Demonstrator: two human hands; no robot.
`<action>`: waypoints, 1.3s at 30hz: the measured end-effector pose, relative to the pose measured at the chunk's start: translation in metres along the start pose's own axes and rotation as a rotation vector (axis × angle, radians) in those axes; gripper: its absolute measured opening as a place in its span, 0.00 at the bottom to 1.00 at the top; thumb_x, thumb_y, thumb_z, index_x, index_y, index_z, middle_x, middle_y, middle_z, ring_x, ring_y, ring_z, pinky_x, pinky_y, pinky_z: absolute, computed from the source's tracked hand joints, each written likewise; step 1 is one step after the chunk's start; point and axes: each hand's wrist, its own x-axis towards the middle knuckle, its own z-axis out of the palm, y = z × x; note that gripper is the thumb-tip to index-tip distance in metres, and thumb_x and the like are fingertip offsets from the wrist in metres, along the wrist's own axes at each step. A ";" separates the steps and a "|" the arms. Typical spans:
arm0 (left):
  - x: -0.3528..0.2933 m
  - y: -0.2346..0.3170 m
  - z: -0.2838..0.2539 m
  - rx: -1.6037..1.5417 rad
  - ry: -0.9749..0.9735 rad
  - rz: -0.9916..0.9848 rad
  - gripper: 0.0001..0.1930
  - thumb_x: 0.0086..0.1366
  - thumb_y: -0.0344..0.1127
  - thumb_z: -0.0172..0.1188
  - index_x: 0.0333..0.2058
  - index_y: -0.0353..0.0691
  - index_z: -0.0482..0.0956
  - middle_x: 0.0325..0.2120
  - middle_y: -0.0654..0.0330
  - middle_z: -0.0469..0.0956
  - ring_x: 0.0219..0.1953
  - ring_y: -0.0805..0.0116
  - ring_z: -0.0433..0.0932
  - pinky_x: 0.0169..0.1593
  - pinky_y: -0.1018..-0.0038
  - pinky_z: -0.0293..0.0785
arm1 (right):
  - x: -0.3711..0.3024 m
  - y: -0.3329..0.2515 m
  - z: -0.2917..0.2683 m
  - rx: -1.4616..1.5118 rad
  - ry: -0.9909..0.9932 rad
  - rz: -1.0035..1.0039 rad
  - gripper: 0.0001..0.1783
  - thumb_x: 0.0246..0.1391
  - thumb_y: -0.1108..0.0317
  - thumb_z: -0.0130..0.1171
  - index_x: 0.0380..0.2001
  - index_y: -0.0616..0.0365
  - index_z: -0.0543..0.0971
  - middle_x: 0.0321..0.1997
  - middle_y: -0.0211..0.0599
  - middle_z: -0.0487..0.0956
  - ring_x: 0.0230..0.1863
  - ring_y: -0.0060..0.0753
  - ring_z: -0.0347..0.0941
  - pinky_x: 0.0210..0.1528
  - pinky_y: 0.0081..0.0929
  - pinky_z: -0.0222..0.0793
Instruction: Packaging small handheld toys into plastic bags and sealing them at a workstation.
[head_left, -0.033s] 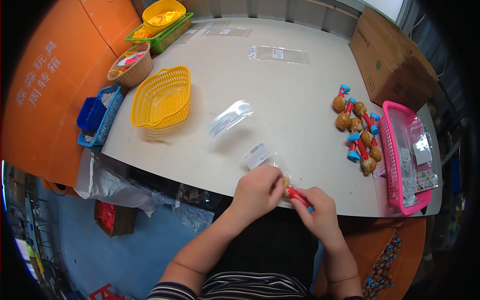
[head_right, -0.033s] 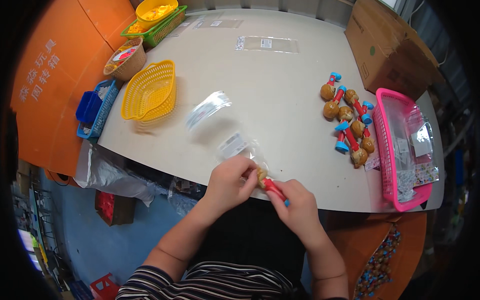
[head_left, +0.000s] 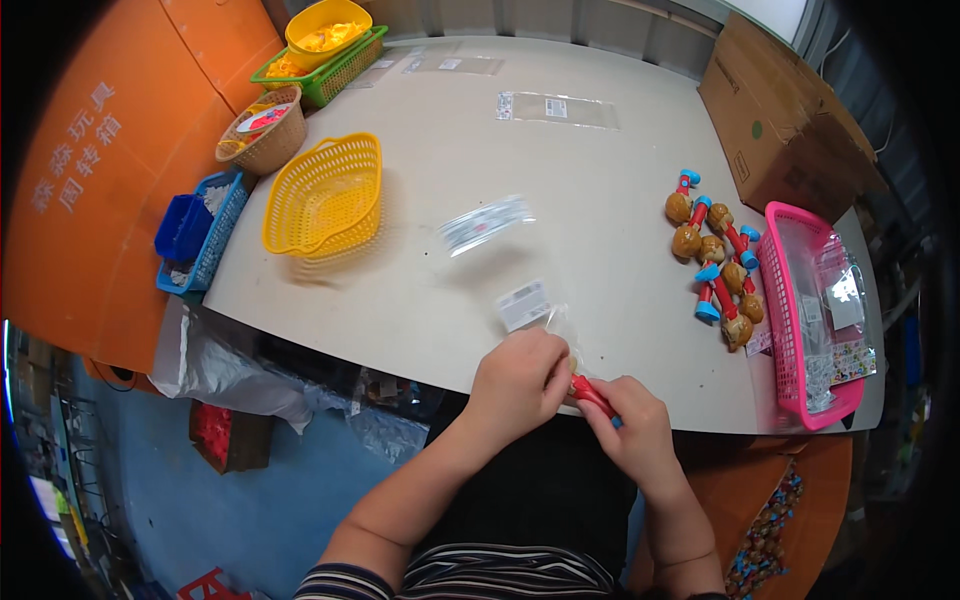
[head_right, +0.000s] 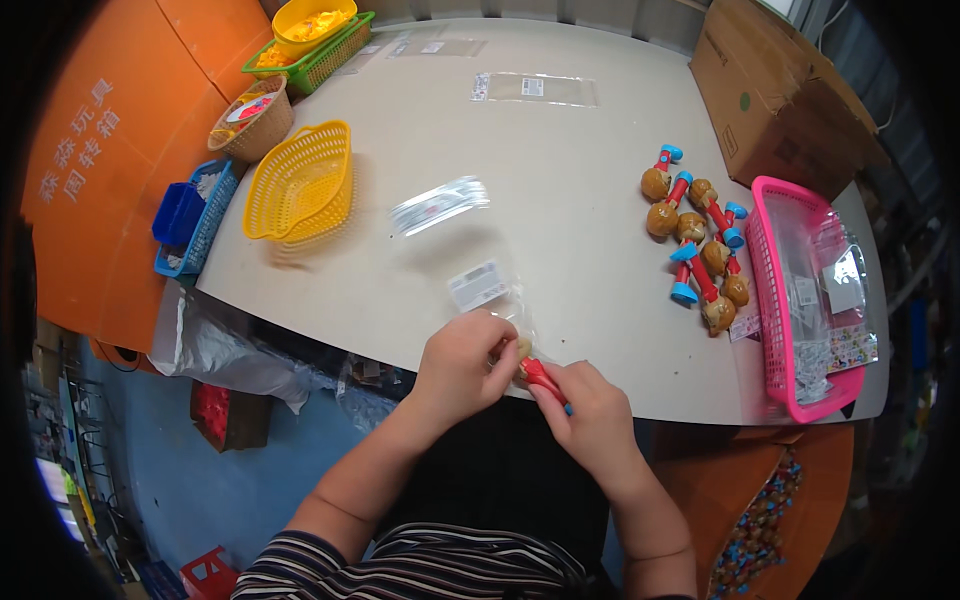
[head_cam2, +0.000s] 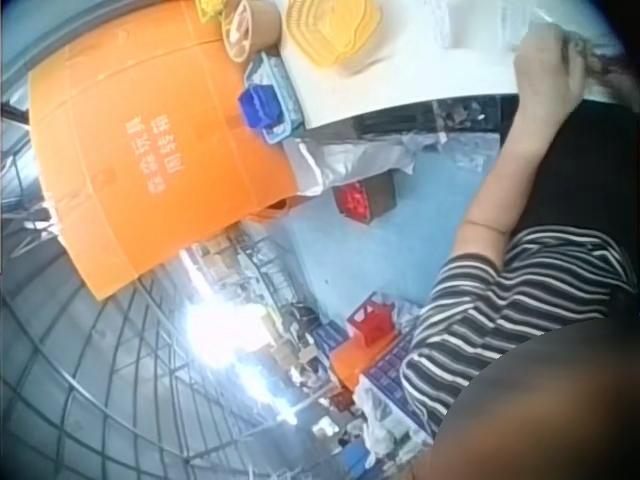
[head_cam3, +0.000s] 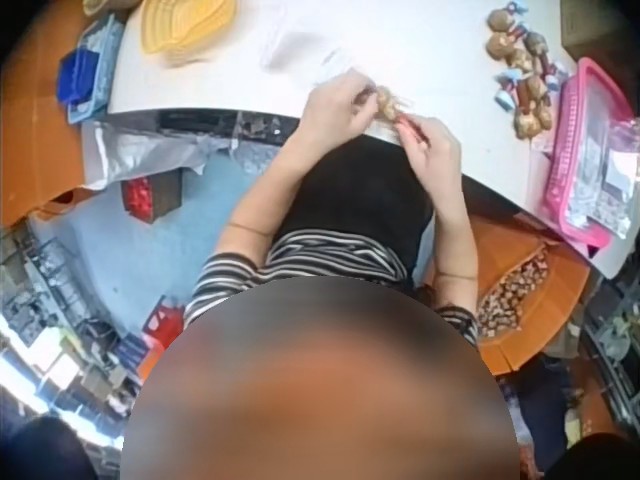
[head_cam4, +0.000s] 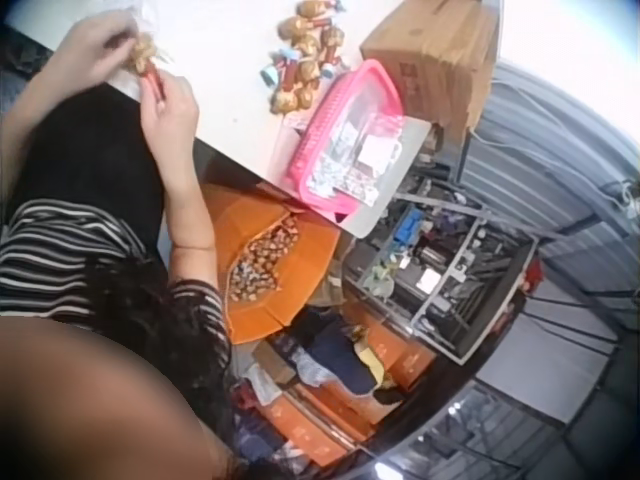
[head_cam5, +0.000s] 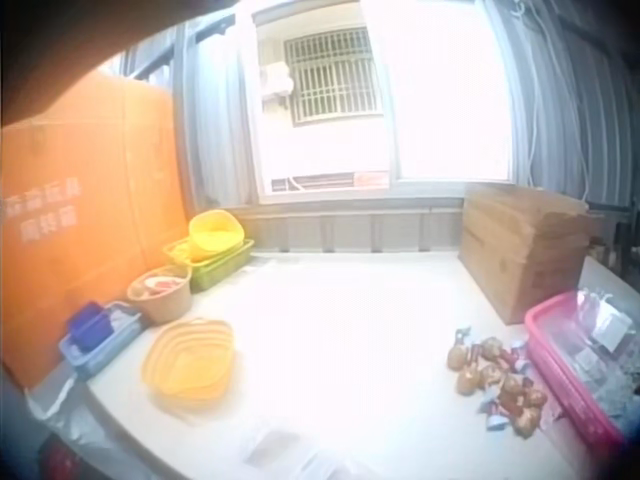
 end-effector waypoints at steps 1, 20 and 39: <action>0.001 0.001 0.002 0.058 0.007 0.070 0.05 0.55 0.26 0.62 0.30 0.37 0.76 0.23 0.57 0.75 0.27 0.60 0.77 0.31 0.69 0.74 | -0.001 -0.001 0.004 -0.073 0.046 -0.037 0.12 0.50 0.72 0.66 0.38 0.63 0.81 0.28 0.42 0.77 0.27 0.41 0.75 0.31 0.28 0.71; 0.002 0.010 0.009 0.150 -0.032 0.169 0.08 0.52 0.25 0.63 0.32 0.37 0.75 0.29 0.55 0.73 0.34 0.55 0.74 0.37 0.66 0.72 | -0.013 0.000 0.008 0.605 -0.059 0.349 0.25 0.53 0.80 0.59 0.55 0.68 0.69 0.56 0.40 0.68 0.52 0.24 0.69 0.51 0.20 0.69; 0.010 0.007 0.028 0.120 0.078 0.147 0.09 0.52 0.24 0.64 0.34 0.36 0.77 0.35 0.54 0.74 0.39 0.54 0.75 0.41 0.65 0.74 | -0.023 0.020 0.038 -0.279 0.356 -0.111 0.26 0.36 0.73 0.73 0.43 0.62 0.77 0.40 0.44 0.77 0.39 0.49 0.74 0.42 0.38 0.72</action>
